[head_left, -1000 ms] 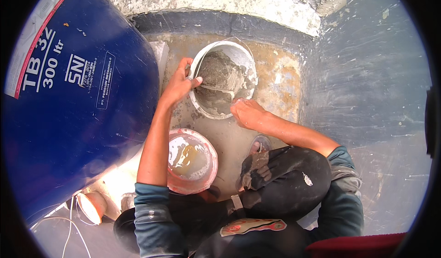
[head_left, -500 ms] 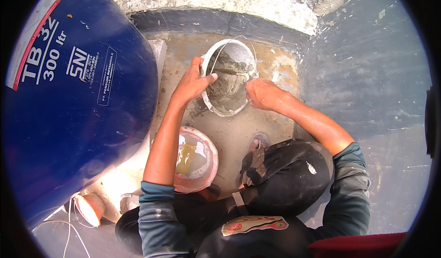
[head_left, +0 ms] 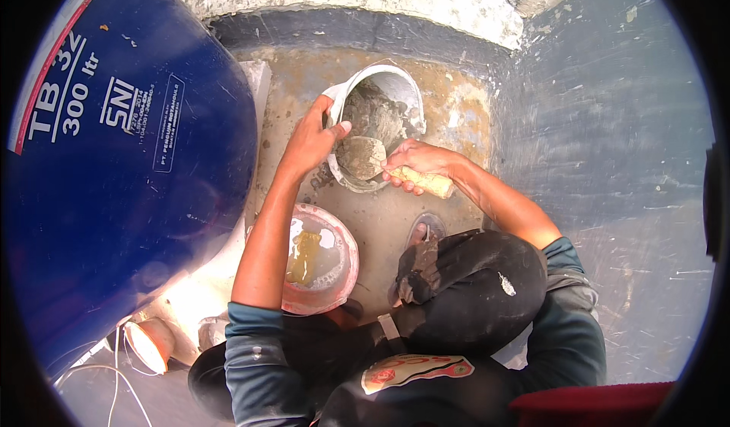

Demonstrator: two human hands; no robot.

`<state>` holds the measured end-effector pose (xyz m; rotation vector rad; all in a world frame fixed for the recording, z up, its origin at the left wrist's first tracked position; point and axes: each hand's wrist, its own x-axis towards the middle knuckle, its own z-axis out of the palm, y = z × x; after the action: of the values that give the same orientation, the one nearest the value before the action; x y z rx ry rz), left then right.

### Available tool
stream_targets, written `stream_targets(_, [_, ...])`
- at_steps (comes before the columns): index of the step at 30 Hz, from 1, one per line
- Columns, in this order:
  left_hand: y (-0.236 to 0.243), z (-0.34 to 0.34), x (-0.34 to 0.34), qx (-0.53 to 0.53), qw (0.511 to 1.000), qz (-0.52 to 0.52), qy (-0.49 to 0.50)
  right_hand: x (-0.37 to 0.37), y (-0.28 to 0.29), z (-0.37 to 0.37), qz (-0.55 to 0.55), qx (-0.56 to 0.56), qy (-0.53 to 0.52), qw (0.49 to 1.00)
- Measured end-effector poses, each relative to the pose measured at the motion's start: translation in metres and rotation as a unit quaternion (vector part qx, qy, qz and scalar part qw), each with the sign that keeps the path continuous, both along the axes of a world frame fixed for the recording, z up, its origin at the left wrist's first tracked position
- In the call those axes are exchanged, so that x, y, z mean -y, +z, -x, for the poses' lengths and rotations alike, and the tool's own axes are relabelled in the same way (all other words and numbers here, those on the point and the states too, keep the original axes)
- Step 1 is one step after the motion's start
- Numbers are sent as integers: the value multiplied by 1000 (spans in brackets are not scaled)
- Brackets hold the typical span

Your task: The person applies a cement mixture to a wall using a trowel, scooping the material from a bucket and smoothing it over the surface.

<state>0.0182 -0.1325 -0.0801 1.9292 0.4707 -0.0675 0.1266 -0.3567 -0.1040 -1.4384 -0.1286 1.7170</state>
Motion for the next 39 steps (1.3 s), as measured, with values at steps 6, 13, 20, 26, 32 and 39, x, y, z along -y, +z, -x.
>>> stream_targets(6, [3, 5, -21, -30, 999, 32, 7, 12, 1, 6, 26, 408, 135, 903])
stream_targets(13, [16, -7, -3, -54, 996, 63, 22, 8, -50, 35, -80, 698, 219, 677])
stream_targets(20, [2, -3, -14, -12, 999, 37, 11, -10, 18, -10, 49, 655, 272, 703])
stream_targets(26, [3, -2, 1, 15, 1000, 21, 7, -8, -4, -9, 73, 485, 283, 824])
stream_targets(32, [-9, -3, -14, 10, 999, 50, 6, -5, 11, 17, 36, 192, 53, 979])
stream_targets(39, [13, -1, -24, -72, 994, 83, 9, -9, -13, -4, -24, 647, 195, 736])
